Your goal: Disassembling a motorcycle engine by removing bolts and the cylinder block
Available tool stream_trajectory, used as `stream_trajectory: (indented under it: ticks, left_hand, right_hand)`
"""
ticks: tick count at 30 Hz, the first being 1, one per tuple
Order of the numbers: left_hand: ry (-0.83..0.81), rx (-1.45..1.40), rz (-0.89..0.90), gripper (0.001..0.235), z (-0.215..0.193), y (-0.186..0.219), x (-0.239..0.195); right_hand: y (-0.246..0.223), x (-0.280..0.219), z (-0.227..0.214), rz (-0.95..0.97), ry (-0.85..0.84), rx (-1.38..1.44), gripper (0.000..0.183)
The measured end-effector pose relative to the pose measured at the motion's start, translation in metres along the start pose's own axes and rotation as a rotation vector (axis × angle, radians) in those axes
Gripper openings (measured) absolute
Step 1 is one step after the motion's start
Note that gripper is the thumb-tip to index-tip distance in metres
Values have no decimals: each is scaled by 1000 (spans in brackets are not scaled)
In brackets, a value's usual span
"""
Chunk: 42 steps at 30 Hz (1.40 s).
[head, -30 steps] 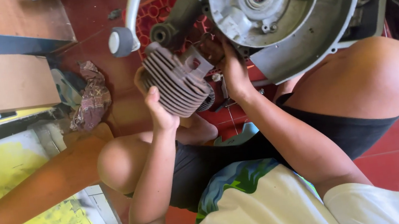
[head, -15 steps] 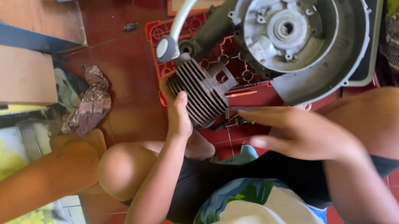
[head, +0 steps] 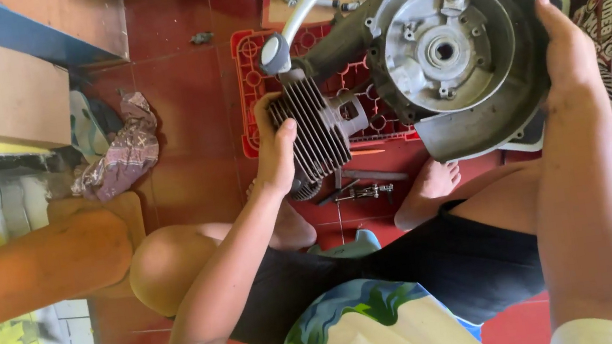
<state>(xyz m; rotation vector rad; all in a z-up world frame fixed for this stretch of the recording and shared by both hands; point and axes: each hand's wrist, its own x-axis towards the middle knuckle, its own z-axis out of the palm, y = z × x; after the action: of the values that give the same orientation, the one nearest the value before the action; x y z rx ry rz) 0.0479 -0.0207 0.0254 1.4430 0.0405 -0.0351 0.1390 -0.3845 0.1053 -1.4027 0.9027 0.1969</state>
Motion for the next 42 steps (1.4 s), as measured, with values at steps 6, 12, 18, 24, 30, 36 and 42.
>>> stream_trajectory:
  ticks: [6,12,18,24,30,36,42]
  left_hand:
    - [-62,-85,-4,67,26,-3,14]
    - [-145,225,-131,89,19,31,16]
    - [-238,203,-60,120,19,29,5]
    - [-201,238,-163,108,22,33,11]
    - [-184,279,-80,104,22,24,13]
    - [-200,414,-12,108,31,32,23]
    - [-374,822,29,130,-1,49,23]
  right_hand:
    - [17,7,-7,-108,84,-70,56]
    - [26,31,-16,-205,45,-63,51]
    - [22,24,-13,-224,62,-90,49]
    - [33,44,-27,-281,111,-104,59]
    - [20,14,-8,-284,162,-161,51]
    - [23,20,-5,-202,232,-74,47]
    - [22,21,-9,-289,97,-105,43]
